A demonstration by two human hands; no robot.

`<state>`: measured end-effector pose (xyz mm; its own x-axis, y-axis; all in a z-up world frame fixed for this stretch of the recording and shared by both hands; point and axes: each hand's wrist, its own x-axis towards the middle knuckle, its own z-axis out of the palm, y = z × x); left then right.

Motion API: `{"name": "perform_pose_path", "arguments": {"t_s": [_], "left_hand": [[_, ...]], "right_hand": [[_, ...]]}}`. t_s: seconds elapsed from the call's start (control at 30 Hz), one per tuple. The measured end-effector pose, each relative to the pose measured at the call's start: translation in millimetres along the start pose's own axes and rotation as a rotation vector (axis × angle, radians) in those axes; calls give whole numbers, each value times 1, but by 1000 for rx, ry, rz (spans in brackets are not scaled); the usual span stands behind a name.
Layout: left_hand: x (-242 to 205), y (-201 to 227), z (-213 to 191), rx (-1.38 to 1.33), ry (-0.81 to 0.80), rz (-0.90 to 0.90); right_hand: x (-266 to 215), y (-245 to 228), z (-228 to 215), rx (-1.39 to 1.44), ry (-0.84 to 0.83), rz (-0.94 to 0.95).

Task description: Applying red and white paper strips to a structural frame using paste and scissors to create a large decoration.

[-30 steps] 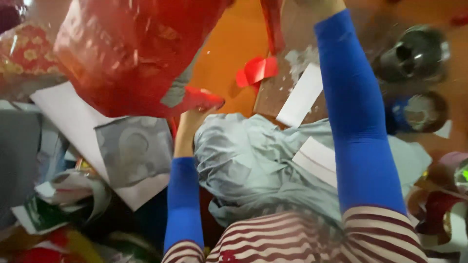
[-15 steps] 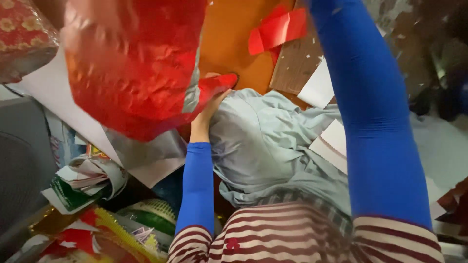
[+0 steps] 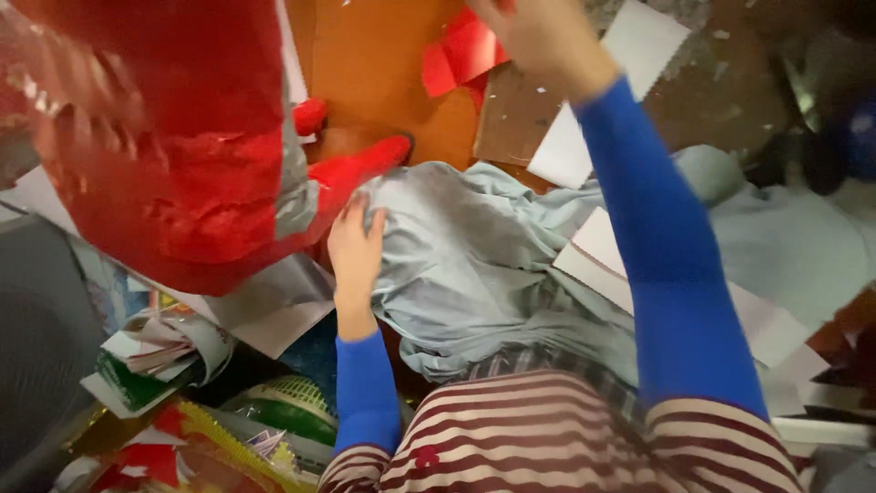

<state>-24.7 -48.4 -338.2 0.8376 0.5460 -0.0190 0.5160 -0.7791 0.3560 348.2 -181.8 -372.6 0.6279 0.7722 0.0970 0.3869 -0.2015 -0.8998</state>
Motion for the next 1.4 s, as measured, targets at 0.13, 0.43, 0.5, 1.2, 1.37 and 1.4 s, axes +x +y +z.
{"name": "perform_pose_path", "arguments": {"t_s": [0.13, 0.43, 0.5, 1.2, 1.37, 1.4], "left_hand": [[-4, 77, 7, -294, -79, -84], [80, 164, 171, -191, -275, 135], [83, 180, 176, -222, -204, 180], [123, 112, 250, -1070, -464, -377], [121, 108, 262, -1166, -512, -419], [119, 109, 263, -1162, -513, -416]], "right_hand": [[-124, -2, 32, -32, -33, 143], [-247, -41, 5, 11, -227, 117], [-226, -48, -54, -15, -256, 154], [-162, 111, -328, -1380, -48, 516], [-153, 82, -388, -1445, -310, 515], [-159, 106, -387, -1442, -306, 517]]}}
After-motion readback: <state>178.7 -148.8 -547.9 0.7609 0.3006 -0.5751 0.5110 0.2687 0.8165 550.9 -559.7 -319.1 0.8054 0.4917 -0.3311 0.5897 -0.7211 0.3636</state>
